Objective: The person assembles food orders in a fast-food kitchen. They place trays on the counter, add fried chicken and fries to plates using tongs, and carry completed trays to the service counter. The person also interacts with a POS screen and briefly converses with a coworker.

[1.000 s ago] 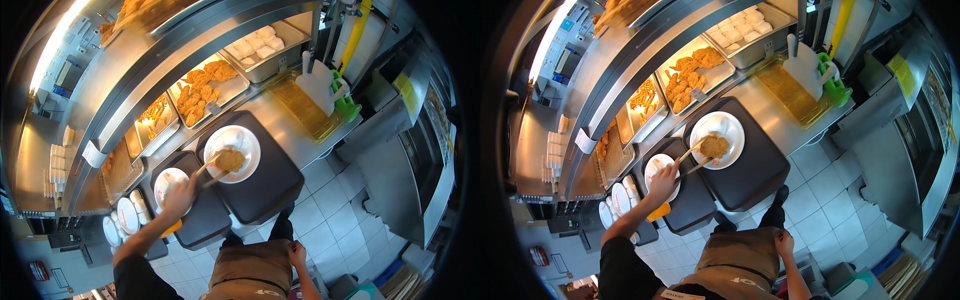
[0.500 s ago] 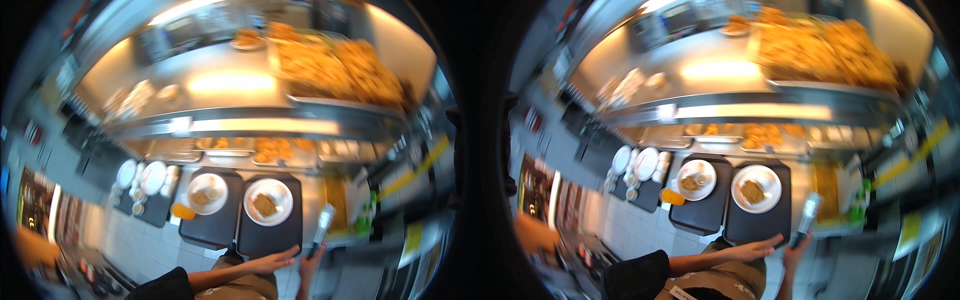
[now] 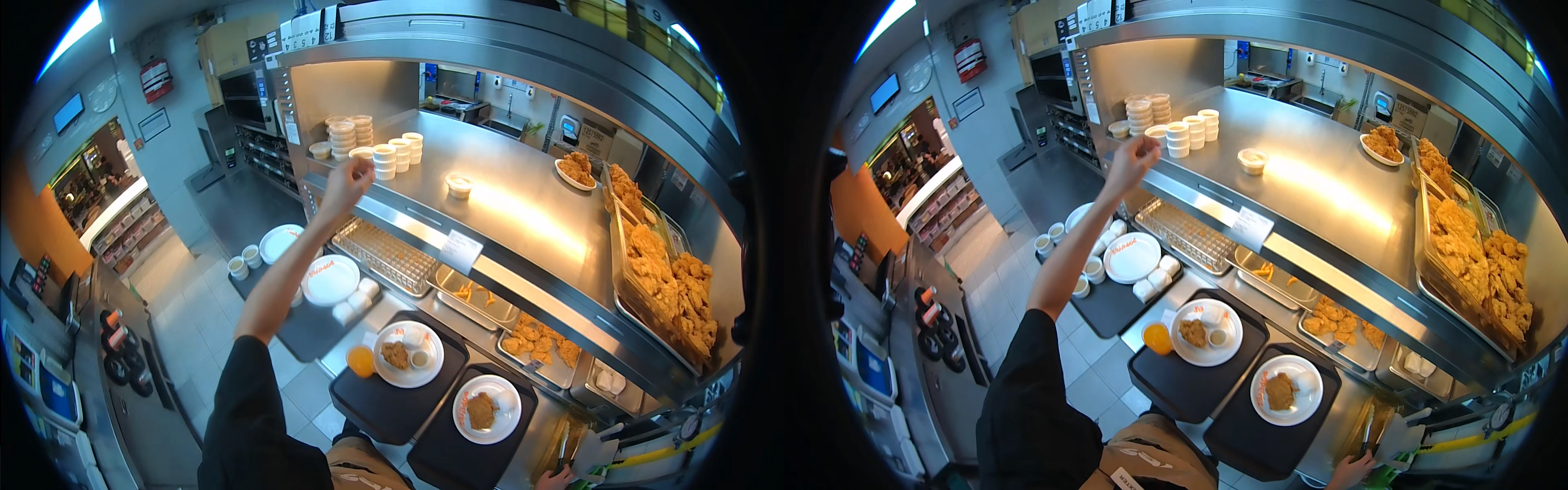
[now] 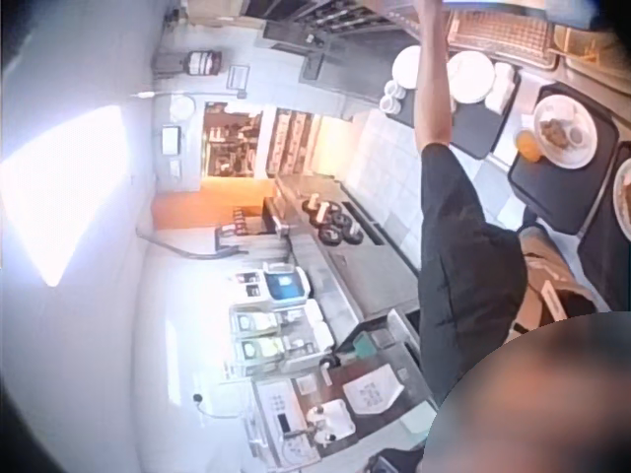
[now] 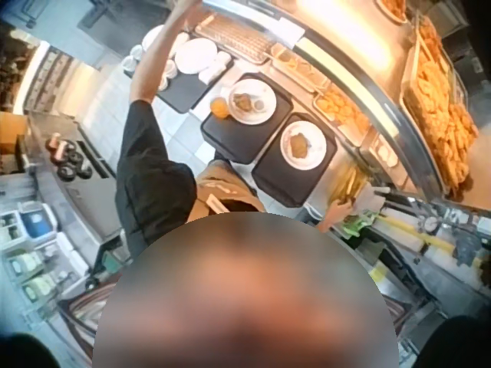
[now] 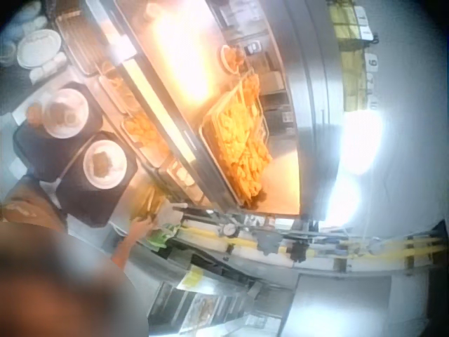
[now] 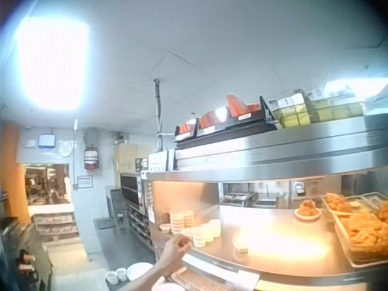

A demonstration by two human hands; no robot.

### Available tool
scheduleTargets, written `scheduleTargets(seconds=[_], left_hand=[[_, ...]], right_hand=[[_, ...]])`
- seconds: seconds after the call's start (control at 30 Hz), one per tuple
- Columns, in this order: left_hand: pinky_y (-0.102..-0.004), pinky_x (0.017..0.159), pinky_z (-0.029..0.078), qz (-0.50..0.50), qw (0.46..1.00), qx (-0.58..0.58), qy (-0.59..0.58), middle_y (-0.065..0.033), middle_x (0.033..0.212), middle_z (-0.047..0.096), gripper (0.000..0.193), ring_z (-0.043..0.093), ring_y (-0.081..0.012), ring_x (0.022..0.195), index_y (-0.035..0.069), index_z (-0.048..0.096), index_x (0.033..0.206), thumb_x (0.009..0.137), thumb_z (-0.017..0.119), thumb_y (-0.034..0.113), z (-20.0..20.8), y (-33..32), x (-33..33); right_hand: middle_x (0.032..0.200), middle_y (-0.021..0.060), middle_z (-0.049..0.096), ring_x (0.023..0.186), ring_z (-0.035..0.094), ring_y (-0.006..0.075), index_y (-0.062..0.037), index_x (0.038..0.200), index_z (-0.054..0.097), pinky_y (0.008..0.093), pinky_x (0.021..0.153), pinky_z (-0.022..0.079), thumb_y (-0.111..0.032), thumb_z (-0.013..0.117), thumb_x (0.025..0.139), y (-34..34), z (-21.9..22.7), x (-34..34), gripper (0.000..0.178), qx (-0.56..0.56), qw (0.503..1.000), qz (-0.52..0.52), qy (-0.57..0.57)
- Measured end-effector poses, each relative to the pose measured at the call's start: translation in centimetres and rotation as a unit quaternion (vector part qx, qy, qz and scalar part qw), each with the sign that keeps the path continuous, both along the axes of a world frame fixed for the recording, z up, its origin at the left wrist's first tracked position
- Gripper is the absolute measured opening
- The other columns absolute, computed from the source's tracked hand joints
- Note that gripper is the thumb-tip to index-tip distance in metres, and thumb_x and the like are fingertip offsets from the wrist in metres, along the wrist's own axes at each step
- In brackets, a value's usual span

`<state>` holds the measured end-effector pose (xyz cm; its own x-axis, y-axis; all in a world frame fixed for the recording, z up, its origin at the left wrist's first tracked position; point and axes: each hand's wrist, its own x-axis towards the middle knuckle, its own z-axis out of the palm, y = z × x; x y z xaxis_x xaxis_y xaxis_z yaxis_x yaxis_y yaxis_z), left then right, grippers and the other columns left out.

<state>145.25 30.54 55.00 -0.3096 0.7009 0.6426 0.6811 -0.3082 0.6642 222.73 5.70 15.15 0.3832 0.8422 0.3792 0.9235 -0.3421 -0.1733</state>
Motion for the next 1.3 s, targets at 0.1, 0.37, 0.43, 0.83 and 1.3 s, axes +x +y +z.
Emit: scheduleTargets(seconds=[0.1,0.37,0.43,0.83,1.3], left_hand=[[-0.0328,0.073,0.050,0.047,0.987,-0.004,0.155,-0.0084,0.080,0.066,0.048,0.062,-0.0199,0.074,0.000,0.067,0.109,0.078,0.077,0.036,2.4,7.4,-7.1],[-0.0359,0.076,0.053,-0.015,0.917,-0.292,0.269,-0.0181,0.093,0.072,0.061,0.070,-0.0266,0.086,0.001,0.074,0.100,0.068,0.076,0.053,3.8,17.0,-10.3],[-0.0359,0.076,0.053,-0.046,0.913,-0.306,0.265,-0.0228,0.089,0.071,0.061,0.070,-0.0284,0.087,-0.003,0.074,0.094,0.064,0.073,0.050,4.5,16.9,-10.2],[-0.0331,0.068,0.050,-0.101,0.914,-0.253,0.301,-0.0127,0.082,0.068,0.055,0.066,-0.0216,0.076,-0.001,0.069,0.091,0.068,0.083,0.047,9.9,12.2,-7.6],[-0.0349,0.082,0.049,-0.349,0.867,-0.158,0.319,-0.0120,0.092,0.065,0.045,0.062,-0.0233,0.087,0.001,0.064,0.101,0.069,0.085,0.025,2.7,-1.7,12.4]], right_hand=[[0.101,0.0147,0.058,0.078,0.065,0.0308,-0.0057,0.138,0.042,0.0397,0.065,0.055,-0.015,0.060,0.089,0.1,-4.7,-5.8,0.053,-0.114,0.964,-0.034,0.239],[0.104,0.0102,0.060,0.087,0.060,0.0244,-0.0139,0.134,0.046,0.0422,0.070,0.050,-0.055,0.048,0.095,2.6,-9.6,-20.7,0.057,0.011,0.713,-0.139,0.687],[0.112,0.0109,0.061,0.095,0.062,0.0274,-0.0141,0.130,0.049,0.0461,0.074,0.049,-0.056,0.047,0.095,3.5,-9.3,-22.6,0.055,0.041,0.662,-0.116,0.739],[0.141,0.0168,0.041,0.129,0.043,0.0256,-0.0122,0.154,0.015,0.0466,0.105,0.039,-0.030,0.071,0.090,20.4,15.6,-47.5,0.086,0.170,0.602,0.173,0.761],[0.071,0.0020,0.061,0.058,0.057,0.0104,-0.0004,0.097,0.065,0.0254,0.051,0.047,-0.016,0.075,0.085,14.1,12.0,-40.6,0.022,0.257,0.682,0.031,0.684]])
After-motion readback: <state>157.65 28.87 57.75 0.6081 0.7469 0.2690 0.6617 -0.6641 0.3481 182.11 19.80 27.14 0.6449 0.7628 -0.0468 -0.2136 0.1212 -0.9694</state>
